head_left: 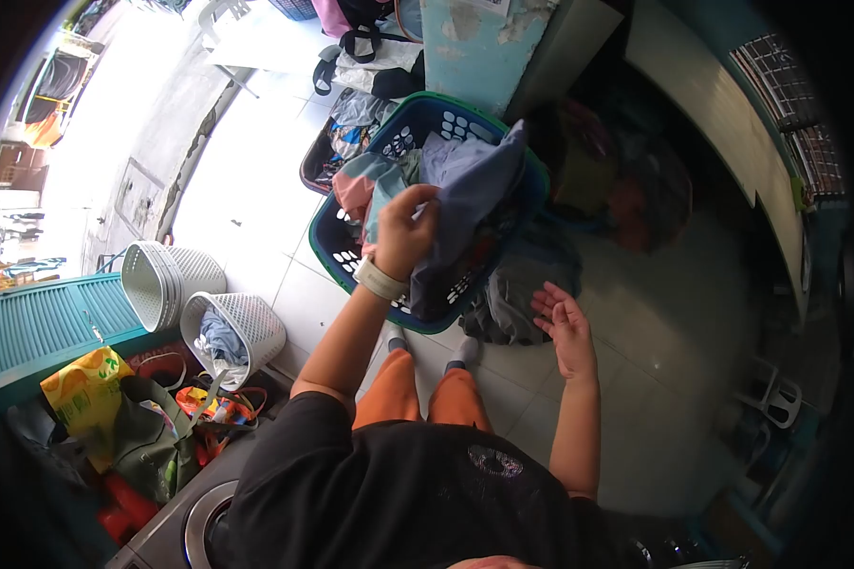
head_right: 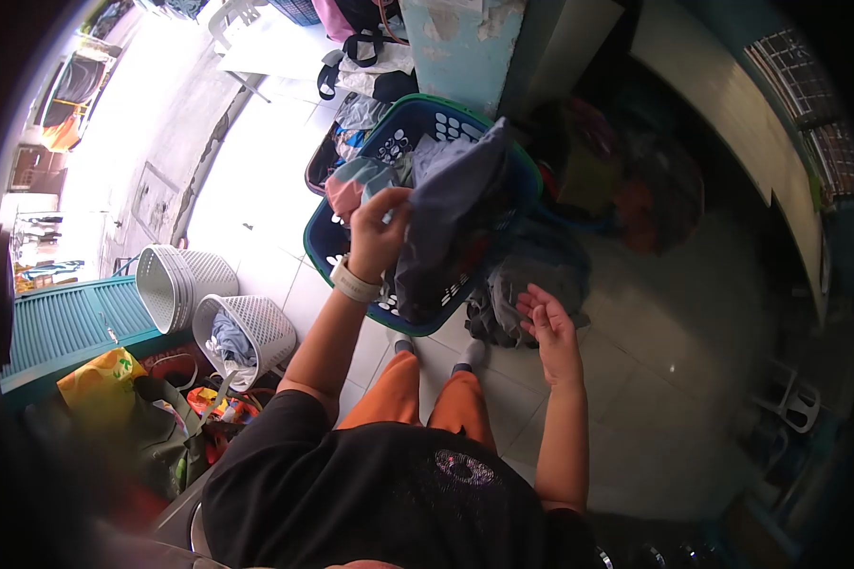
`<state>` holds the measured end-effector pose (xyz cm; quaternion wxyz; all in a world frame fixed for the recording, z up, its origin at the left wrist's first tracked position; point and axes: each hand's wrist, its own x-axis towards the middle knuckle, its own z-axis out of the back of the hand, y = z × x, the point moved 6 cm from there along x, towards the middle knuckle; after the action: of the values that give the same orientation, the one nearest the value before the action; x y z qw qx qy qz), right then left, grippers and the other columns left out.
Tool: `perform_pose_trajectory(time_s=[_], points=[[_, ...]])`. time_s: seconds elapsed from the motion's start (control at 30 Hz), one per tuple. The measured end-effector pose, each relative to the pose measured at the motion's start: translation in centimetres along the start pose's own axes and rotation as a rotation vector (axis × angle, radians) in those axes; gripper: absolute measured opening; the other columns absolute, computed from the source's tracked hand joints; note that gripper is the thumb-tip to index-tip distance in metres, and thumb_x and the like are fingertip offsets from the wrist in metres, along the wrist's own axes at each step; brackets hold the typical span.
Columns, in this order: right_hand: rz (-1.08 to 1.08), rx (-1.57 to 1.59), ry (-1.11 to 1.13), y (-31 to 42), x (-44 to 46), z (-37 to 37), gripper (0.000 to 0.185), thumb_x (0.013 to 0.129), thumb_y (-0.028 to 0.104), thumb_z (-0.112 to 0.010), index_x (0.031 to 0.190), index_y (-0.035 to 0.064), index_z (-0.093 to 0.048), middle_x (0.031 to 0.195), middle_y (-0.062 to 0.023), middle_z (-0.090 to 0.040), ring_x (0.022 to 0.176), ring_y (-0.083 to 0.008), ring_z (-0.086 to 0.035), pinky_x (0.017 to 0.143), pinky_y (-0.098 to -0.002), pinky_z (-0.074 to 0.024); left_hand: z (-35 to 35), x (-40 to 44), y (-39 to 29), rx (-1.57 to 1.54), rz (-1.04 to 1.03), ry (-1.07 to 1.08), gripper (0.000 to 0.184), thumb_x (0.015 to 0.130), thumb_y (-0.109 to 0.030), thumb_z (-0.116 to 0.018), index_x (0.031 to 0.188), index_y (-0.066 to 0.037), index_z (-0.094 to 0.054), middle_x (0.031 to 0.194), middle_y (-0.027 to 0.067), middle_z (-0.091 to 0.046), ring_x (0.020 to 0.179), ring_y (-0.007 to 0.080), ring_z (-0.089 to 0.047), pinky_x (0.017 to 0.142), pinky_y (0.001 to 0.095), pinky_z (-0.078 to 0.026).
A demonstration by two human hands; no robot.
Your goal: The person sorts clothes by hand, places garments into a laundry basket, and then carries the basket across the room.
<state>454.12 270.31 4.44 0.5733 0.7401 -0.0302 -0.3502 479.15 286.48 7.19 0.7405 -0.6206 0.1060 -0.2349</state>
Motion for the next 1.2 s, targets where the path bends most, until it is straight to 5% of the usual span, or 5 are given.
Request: perform_pose_trajectory(time_s=[0.2, 0.43, 0.7, 0.9, 1.2], points=[[0.105, 0.577, 0.209, 2.8, -1.3, -1.0, 0.056, 0.09, 0.043, -0.054, 0.124, -0.0012, -0.049, 0.117, -0.0131, -0.057, 0.108, -0.0212, -0.055, 0.093, -0.0335, -0.0423, -10.8, -9.3, -11.3, -0.003, -0.599, 0.493, 0.021, 0.072, -0.001, -0.059, 0.091, -0.01, -0.06, 0.091, 0.0005, -0.062, 0.092, 0.0182, -0.061, 0.104, 0.0488, -0.029], [0.206, 0.417, -0.432, 5.9, -5.5, 5.9, 0.051, 0.089, 0.024, -0.06, 0.128, -0.0031, -0.042, 0.128, -0.0133, -0.049, 0.116, -0.0247, -0.048, 0.099, -0.0357, -0.0377, -10.6, -14.3, -10.3, 0.083, -0.783, 0.553, 0.03, 0.073, -0.011, -0.064, 0.103, -0.014, -0.06, 0.128, 0.0061, -0.051, 0.122, 0.0232, -0.046, 0.108, 0.0528, -0.021], [1.012, -0.639, -0.913, 16.7, -19.5, 12.6, 0.064, 0.094, 0.039, -0.038, 0.14, -0.0035, -0.026, 0.139, -0.0265, -0.034, 0.127, -0.0349, -0.038, 0.107, -0.0469, -0.0262, -0.1, -9.1, 8.3, 1.022, 0.196, 0.285, 0.088, 0.068, -0.024, -0.075, 0.141, -0.023, -0.027, 0.148, 0.0256, -0.009, 0.135, 0.0468, -0.015, 0.101, 0.0645, -0.018], [0.469, 0.339, -0.962, 15.3, -16.8, 15.7, 0.068, 0.092, 0.042, -0.051, 0.137, -0.0047, -0.03, 0.135, -0.0183, -0.041, 0.117, -0.0265, -0.047, 0.101, -0.0376, -0.0358, 1.5, -7.2, 19.6, 1.012, 0.336, 0.637, 0.032, 0.073, -0.007, -0.058, 0.105, -0.008, -0.06, 0.1, 0.022, -0.062, 0.095, 0.0357, -0.062, 0.082, 0.0416, -0.05], [0.371, -0.371, -1.1, 8.7, -13.9, 18.0, 0.064, 0.077, 0.017, -0.075, 0.125, -0.007, -0.04, 0.123, -0.017, -0.049, 0.11, -0.0241, -0.049, 0.098, -0.0323, -0.036, 6.3, -3.6, -6.4, 0.42, -0.432, -0.322, 0.028, 0.082, -0.012, -0.062, 0.107, 0.0, -0.059, 0.082, 0.0162, -0.059, 0.074, 0.0312, -0.058, 0.065, 0.0379, -0.044]])
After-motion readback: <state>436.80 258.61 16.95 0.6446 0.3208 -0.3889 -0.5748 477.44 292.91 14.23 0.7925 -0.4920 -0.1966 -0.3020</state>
